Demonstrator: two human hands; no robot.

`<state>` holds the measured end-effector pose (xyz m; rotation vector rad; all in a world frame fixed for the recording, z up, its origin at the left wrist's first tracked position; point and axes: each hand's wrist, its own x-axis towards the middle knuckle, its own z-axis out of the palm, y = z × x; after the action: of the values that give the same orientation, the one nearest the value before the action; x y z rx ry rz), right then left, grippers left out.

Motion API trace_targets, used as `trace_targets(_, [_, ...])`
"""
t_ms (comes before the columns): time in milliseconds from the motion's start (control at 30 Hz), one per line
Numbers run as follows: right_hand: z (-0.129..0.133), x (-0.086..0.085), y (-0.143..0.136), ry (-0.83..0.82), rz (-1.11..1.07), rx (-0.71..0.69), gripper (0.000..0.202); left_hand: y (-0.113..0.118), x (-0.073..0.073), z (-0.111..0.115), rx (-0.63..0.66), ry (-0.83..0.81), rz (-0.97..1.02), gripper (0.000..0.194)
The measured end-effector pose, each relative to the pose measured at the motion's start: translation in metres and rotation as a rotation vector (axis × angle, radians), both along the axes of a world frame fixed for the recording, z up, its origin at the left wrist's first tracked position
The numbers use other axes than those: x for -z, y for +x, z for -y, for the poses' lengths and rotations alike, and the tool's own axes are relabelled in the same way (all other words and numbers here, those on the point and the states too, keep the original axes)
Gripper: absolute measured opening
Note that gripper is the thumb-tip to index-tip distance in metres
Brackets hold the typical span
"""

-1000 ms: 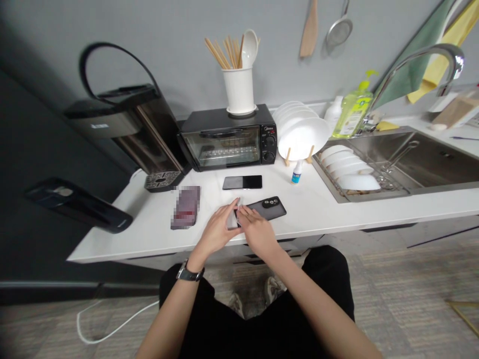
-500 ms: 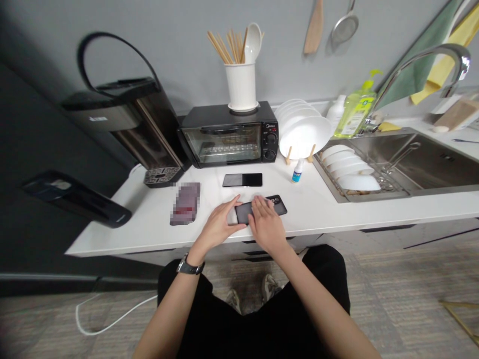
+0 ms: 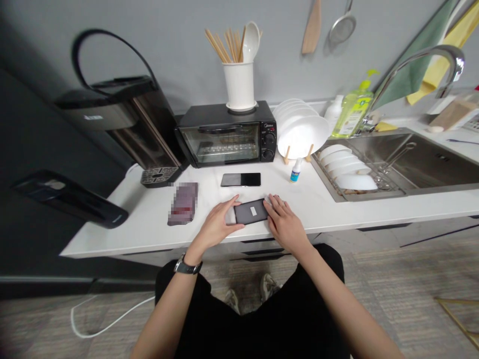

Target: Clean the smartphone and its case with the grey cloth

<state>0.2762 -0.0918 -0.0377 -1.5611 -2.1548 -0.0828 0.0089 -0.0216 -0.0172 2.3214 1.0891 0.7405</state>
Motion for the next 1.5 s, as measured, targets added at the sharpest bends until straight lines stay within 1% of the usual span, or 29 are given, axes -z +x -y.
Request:
trace_targets(67, [-0.011, 0.001, -0.008, 0.002, -0.001, 0.042, 0.054, 0.0, 0.0, 0.0, -0.007, -0.006, 0.001, 0.096])
trace_targets(133, [-0.02, -0.001, -0.029, 0.002, -0.004, 0.041, 0.055, 0.0, 0.0, 0.0, -0.007, -0.005, 0.008, 0.095])
trace_targets(267, [-0.022, -0.008, -0.082, -0.033, -0.021, -0.087, 0.059, -0.001, 0.0, 0.0, -0.014, -0.009, -0.007, 0.093])
trace_targets(333, [-0.016, -0.01, -0.1, -0.046, -0.047, -0.142, 0.062, -0.001, 0.0, 0.001, -0.035, -0.015, -0.018, 0.094])
trace_targets(367, [-0.013, -0.01, -0.103, -0.048, -0.06, -0.171, 0.063, -0.001, 0.0, 0.001, -0.039, -0.017, -0.017, 0.095])
trace_targets(433, [-0.004, -0.009, -0.098, -0.049, -0.071, -0.242, 0.064, -0.002, 0.001, 0.001, -0.03, -0.016, -0.005, 0.097])
trace_targets(500, [0.005, -0.007, -0.077, -0.056, -0.059, -0.287, 0.063, -0.002, 0.001, 0.001, -0.023, -0.011, 0.009, 0.098])
trace_targets(533, [0.008, -0.006, -0.063, -0.061, -0.045, -0.28, 0.062, -0.002, 0.001, 0.001, -0.025, -0.011, 0.014, 0.099])
trace_targets(567, [0.01, -0.005, -0.047, -0.063, -0.028, -0.251, 0.061, -0.001, 0.001, 0.0, -0.028, -0.012, 0.016, 0.1])
trace_targets(667, [0.009, -0.004, -0.007, -0.05, 0.017, -0.102, 0.057, 0.0, 0.001, -0.001, -0.022, -0.021, 0.006, 0.103])
trace_targets(733, [0.002, -0.002, 0.005, -0.042, 0.012, -0.024, 0.057, 0.0, 0.0, -0.001, -0.019, -0.025, -0.007, 0.103])
trace_targets(767, [-0.003, -0.001, 0.004, -0.04, 0.0, 0.008, 0.058, 0.001, 0.0, -0.001, -0.02, -0.026, -0.011, 0.102])
trace_targets(833, [-0.015, 0.001, -0.009, -0.028, -0.032, 0.071, 0.059, 0.001, 0.0, -0.001, -0.024, -0.029, -0.01, 0.101])
trace_targets(900, [-0.026, 0.002, -0.033, -0.003, -0.05, 0.115, 0.059, 0.001, -0.001, -0.001, -0.024, -0.028, -0.003, 0.101])
trace_targets(933, [-0.029, 0.001, -0.047, 0.008, -0.052, 0.108, 0.059, 0.001, 0.0, -0.001, -0.021, -0.025, -0.002, 0.1])
trace_targets(1033, [-0.027, -0.004, -0.087, 0.005, -0.061, 0.006, 0.059, 0.0, 0.001, 0.0, -0.017, -0.008, -0.02, 0.097])
trace_targets(1100, [-0.018, -0.007, -0.102, -0.02, -0.081, -0.074, 0.06, -0.001, 0.001, 0.0, -0.032, 0.004, -0.036, 0.096])
trace_targets(1133, [-0.012, -0.007, -0.104, -0.033, -0.089, -0.115, 0.06, -0.001, 0.002, 0.0, -0.036, 0.007, -0.036, 0.097])
trace_targets(1200, [0.0, -0.006, -0.096, -0.051, -0.086, -0.194, 0.06, -0.002, 0.002, 0.001, -0.031, 0.014, -0.019, 0.098])
trace_targets(1267, [0.01, -0.003, -0.074, -0.06, -0.056, -0.226, 0.059, -0.002, 0.002, 0.001, -0.016, 0.018, 0.003, 0.101])
trace_targets(1333, [0.015, 0.0, -0.043, -0.055, -0.013, -0.19, 0.062, -0.002, 0.002, 0.0, -0.017, 0.018, 0.012, 0.103])
trace_targets(1400, [0.012, 0.003, -0.012, -0.041, 0.02, -0.119, 0.065, -0.001, 0.001, 0.0, -0.025, 0.011, 0.008, 0.104])
trace_targets(1467, [0.003, 0.004, 0.009, -0.027, 0.022, -0.034, 0.066, 0.0, -0.001, -0.001, -0.025, 0.0, -0.003, 0.103])
trace_targets(1500, [-0.004, 0.004, 0.013, -0.023, 0.013, 0.011, 0.066, 0.001, -0.002, -0.001, -0.022, -0.007, -0.011, 0.102])
